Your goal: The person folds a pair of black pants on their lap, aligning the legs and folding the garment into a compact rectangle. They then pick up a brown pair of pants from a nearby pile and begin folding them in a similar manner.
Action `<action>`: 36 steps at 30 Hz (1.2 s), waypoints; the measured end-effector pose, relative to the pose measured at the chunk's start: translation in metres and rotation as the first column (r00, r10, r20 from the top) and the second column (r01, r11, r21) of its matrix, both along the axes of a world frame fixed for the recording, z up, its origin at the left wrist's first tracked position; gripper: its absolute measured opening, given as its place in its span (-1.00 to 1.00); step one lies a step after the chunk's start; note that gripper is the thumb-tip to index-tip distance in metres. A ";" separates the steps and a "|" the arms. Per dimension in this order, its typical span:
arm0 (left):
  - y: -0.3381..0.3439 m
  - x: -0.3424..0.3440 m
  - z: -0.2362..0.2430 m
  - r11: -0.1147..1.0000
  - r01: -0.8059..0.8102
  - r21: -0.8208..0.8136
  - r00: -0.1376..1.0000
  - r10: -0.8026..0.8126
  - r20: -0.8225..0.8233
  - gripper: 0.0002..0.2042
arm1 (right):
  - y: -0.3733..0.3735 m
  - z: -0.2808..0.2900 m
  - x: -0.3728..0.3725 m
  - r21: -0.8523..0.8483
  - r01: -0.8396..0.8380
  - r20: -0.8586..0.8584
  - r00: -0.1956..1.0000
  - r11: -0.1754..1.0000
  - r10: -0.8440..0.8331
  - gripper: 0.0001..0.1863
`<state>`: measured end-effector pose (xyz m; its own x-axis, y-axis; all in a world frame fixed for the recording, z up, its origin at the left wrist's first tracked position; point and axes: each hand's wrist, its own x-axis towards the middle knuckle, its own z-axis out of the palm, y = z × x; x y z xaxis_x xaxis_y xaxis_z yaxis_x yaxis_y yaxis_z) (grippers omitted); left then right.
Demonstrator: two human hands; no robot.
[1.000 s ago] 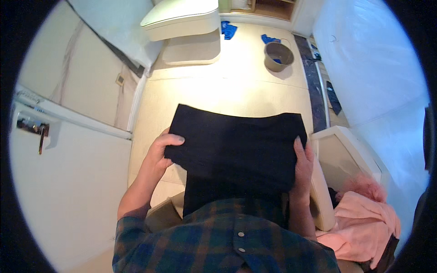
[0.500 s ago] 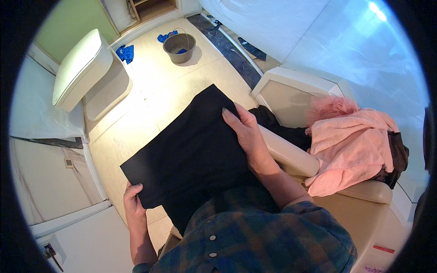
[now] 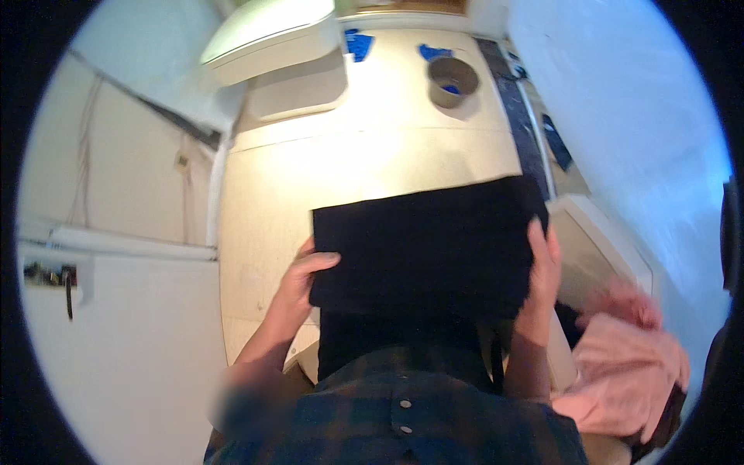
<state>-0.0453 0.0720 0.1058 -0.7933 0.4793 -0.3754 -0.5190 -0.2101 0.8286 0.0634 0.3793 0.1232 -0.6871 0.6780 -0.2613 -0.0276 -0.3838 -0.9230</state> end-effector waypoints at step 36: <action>0.123 -0.212 -0.047 0.911 0.361 0.198 0.716 -0.407 0.567 -0.20 | 0.005 -0.041 -0.042 -0.005 0.249 0.669 0.721 0.969 -0.182 -0.41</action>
